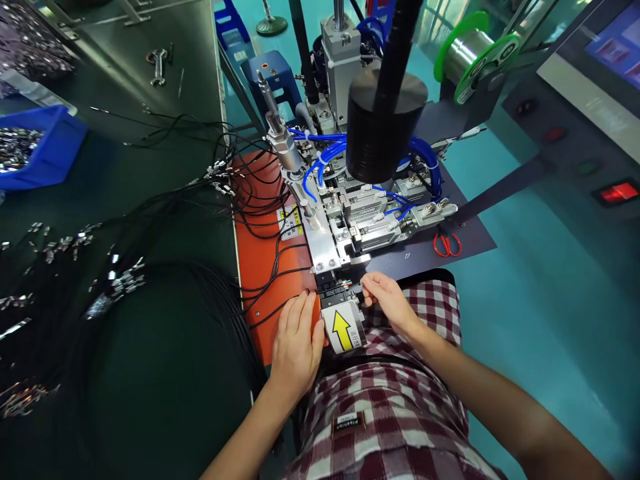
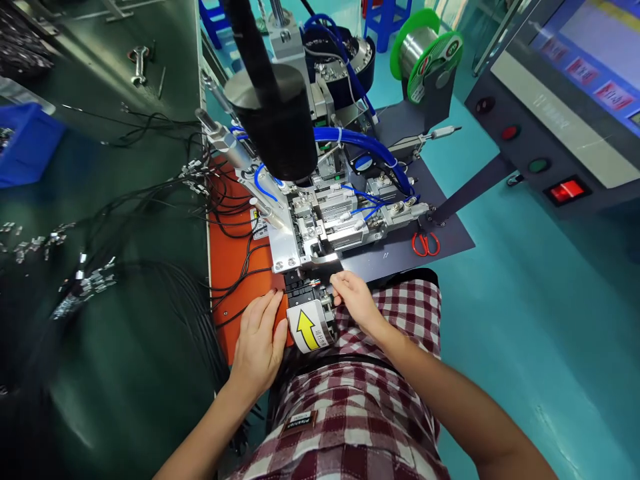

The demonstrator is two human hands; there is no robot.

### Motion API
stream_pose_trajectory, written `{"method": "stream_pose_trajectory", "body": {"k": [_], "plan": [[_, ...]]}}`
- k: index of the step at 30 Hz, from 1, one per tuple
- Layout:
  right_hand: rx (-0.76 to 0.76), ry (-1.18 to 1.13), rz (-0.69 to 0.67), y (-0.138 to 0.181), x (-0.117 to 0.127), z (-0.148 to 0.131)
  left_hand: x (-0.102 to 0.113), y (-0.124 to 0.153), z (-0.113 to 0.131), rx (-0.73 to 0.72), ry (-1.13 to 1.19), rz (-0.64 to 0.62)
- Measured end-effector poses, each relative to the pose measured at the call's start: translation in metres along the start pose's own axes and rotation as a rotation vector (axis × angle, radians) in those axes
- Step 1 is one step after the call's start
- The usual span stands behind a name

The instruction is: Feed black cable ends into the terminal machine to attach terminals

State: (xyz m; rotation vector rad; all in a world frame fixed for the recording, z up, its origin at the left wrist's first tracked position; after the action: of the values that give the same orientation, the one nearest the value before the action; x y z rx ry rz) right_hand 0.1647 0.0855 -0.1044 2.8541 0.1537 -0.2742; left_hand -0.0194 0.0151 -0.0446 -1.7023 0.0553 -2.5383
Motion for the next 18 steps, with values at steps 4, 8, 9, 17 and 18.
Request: {"method": "stream_pose_trajectory", "body": {"k": [4, 8, 9, 17, 18], "plan": [[0.0, 0.019, 0.071, 0.017, 0.026, 0.011, -0.001, 0.001, -0.001, 0.018, 0.015, 0.007], [-0.026, 0.032, 0.085, 0.028, 0.04, 0.018, -0.001, 0.002, -0.003, 0.057, 0.034, -0.008], [-0.032, 0.033, 0.088, 0.03, 0.042, 0.02, -0.001, 0.001, -0.004, 0.064, 0.037, -0.016], [-0.081, 0.028, 0.076, 0.037, 0.04, 0.027, 0.0, -0.012, -0.005, 0.07, 0.02, -0.049], [-0.082, 0.028, 0.072, 0.038, 0.04, 0.027, 0.001, -0.017, -0.006, 0.072, 0.029, -0.05]]}}
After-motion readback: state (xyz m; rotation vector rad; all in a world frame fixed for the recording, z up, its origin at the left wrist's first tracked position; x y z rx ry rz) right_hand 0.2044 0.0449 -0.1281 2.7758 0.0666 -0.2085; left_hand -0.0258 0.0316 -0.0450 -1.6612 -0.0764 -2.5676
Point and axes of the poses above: each hand's wrist, its own y-axis away from the middle knuckle, its own x-axis out of the back of the hand, z = x × y, the point moved 5 cm from there along -y, towards the middle knuckle, and after that the axes turned 12 degrees about x, right-handed, at the moved point
